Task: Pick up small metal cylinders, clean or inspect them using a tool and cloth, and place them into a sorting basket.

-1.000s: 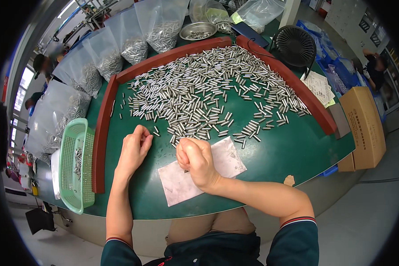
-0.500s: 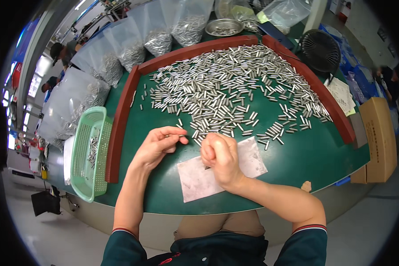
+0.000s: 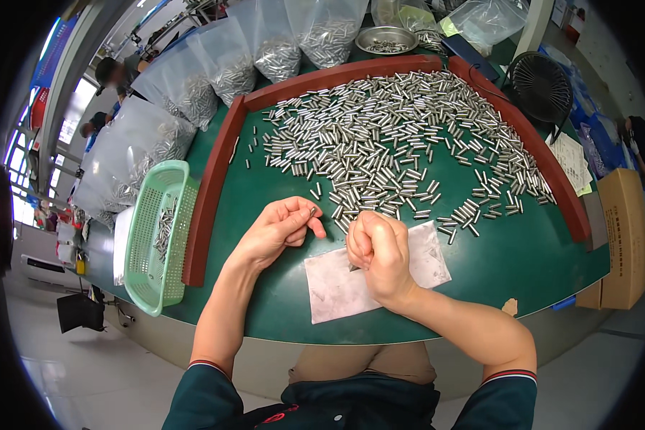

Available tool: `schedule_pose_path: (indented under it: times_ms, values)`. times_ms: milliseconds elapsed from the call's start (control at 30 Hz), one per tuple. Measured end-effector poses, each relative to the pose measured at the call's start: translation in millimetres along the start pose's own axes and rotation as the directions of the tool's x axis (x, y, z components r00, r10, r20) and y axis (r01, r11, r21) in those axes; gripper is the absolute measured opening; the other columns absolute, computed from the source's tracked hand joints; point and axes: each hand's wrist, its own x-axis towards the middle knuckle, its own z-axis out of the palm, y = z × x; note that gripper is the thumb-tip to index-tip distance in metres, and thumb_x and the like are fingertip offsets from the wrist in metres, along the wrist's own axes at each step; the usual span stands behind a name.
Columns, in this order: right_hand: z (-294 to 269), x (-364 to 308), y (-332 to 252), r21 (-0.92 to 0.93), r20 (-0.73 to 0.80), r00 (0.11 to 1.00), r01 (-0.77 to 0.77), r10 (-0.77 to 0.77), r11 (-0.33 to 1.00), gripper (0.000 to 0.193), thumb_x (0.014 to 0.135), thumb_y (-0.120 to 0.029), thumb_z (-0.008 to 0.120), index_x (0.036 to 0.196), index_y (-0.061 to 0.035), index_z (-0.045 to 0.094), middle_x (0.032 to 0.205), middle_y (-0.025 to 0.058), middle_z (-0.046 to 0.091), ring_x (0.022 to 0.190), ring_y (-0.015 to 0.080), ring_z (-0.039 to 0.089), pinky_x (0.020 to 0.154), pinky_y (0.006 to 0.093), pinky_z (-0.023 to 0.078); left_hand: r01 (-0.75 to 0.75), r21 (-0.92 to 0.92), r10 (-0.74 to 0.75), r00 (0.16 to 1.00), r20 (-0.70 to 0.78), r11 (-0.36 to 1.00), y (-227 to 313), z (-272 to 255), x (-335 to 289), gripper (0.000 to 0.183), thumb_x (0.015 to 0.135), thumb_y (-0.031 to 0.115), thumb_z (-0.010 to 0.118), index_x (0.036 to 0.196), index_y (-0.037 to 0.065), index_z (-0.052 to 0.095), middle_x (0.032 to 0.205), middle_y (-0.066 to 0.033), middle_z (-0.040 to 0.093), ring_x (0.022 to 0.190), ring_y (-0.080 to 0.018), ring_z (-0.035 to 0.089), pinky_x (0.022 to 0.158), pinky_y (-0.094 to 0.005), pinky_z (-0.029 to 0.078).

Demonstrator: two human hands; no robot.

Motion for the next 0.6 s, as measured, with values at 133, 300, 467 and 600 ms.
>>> schedule_pose_path:
  times_ms: [133, 300, 467, 600]
  values:
    - [-2, 2, -2, -0.022, 0.0, 1.0, 0.02, -0.02, 1.0, 0.032, 0.085, -0.015, 0.033, 0.054, -0.007, 0.031, 0.048, 0.0006, 0.031, 0.043, 0.0076, 0.024, 0.04, 0.0229, 0.021, -0.067, 0.495, 0.047, 0.998, 0.053, 0.866, 6, 24, -13, 0.008, 0.087, 0.01, 0.047, 0.089, 0.002, 0.046, 0.066, 0.0008, 0.049, 0.058, -0.0058, 0.042, 0.052, -0.0191, 0.035]
    - [-8, 5, -1, 0.052, 0.0, 0.996, 0.088, -0.088, 0.995, 0.033, 0.083, -0.017, 0.034, 0.052, -0.0072, 0.031, 0.046, 0.0009, 0.03, 0.042, 0.0082, 0.024, 0.04, 0.0235, 0.021, -0.215, 0.87, 0.244, 0.963, 0.113, 0.444, -13, 50, -25, 0.013, 0.077, 0.008, 0.058, 0.08, 0.002, 0.048, 0.053, -0.0083, 0.048, 0.046, -0.021, 0.045, 0.046, -0.0317, 0.036]
    - [-7, 3, 1, 0.033, -0.012, 0.997, 0.082, -0.081, 0.996, 0.037, 0.086, -0.024, 0.033, 0.052, -0.0096, 0.029, 0.044, 0.0, 0.027, 0.04, 0.0086, 0.019, 0.04, 0.0239, 0.02, -0.178, 0.91, 0.286, 0.956, 0.069, 0.374, -11, 52, -21, 0.016, 0.071, 0.008, 0.064, 0.071, 0.001, 0.049, 0.046, -0.0082, 0.044, 0.04, -0.0239, 0.043, 0.041, -0.0334, 0.033]
    - [-5, 2, 5, 0.006, -0.002, 0.996, 0.089, -0.089, 0.996, 0.036, 0.085, -0.024, 0.033, 0.052, -0.0095, 0.03, 0.044, 0.0005, 0.027, 0.04, 0.009, 0.02, 0.04, 0.0243, 0.02, -0.151, 0.899, 0.264, 0.964, 0.04, 0.412, -10, 53, -20, 0.018, 0.069, 0.007, 0.067, 0.067, 0.001, 0.05, 0.046, -0.0072, 0.043, 0.039, -0.0183, 0.04, 0.041, -0.0301, 0.033]
